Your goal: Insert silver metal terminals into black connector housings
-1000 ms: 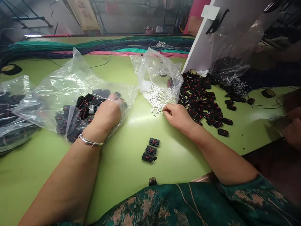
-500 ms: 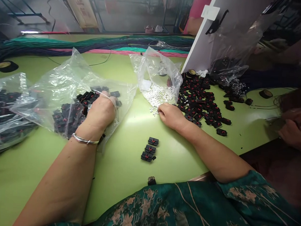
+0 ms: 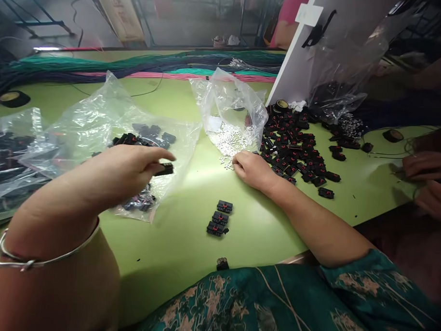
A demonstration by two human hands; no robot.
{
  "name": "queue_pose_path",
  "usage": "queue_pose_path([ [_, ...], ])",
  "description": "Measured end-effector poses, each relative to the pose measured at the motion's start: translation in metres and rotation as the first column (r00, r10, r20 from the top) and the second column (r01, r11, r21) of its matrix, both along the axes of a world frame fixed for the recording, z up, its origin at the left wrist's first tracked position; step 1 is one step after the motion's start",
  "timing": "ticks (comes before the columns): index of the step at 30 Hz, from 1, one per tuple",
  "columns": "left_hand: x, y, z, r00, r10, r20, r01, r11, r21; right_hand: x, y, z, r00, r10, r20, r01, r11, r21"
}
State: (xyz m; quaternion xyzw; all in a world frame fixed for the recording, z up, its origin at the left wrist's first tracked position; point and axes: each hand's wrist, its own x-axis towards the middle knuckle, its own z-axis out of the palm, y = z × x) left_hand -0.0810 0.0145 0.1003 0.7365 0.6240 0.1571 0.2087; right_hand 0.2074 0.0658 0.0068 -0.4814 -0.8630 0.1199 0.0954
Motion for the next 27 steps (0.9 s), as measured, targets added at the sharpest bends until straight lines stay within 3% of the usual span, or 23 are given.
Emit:
queue_pose_path([
  [2, 0.021, -0.002, 0.000, 0.974, -0.114, 0.194, 0.136, 0.985, -0.107, 0.002, -0.002, 0.000, 0.999, 0.003, -0.043, -0.003, 1.000, -0.007],
  [4, 0.044, 0.000, -0.013, 0.874, -0.081, 0.480, 0.195, 0.962, -0.193, 0.003, -0.005, 0.000, 0.998, -0.020, -0.055, 0.018, 1.000, -0.022],
  [5, 0.055, 0.003, -0.024, 0.779, -0.010, 0.627, 0.200, 0.952, -0.233, 0.003, -0.007, 0.001, 0.998, -0.035, -0.048, 0.034, 0.999, -0.027],
  [7, 0.073, 0.008, -0.049, 0.493, 0.190, 0.849, 0.238, 0.909, -0.341, 0.001, -0.010, 0.001, 0.998, -0.058, -0.021, 0.057, 0.998, -0.022],
  [9, 0.085, 0.011, -0.071, 0.246, 0.389, 0.888, 0.239, 0.863, -0.445, -0.003, -0.013, 0.003, 0.998, -0.066, 0.018, 0.066, 0.998, -0.008],
  [11, 0.091, 0.011, -0.086, 0.106, 0.494, 0.863, 0.226, 0.833, -0.505, -0.006, -0.015, 0.004, 0.995, -0.068, 0.074, 0.067, 0.998, 0.008],
  [14, 0.092, 0.011, -0.095, 0.054, 0.535, 0.843, 0.231, 0.815, -0.531, -0.011, -0.016, 0.005, 0.985, -0.064, 0.159, 0.060, 0.998, 0.025],
  [20, 0.090, 0.010, -0.095, 0.071, 0.538, 0.840, 0.276, 0.799, -0.534, -0.014, -0.014, 0.003, 0.987, -0.011, 0.163, 0.005, 0.999, 0.036],
  [27, 0.086, 0.013, -0.091, 0.111, 0.491, 0.864, 0.130, 0.855, -0.502, -0.007, -0.014, 0.003, 0.996, -0.004, 0.093, 0.003, 1.000, 0.012],
])
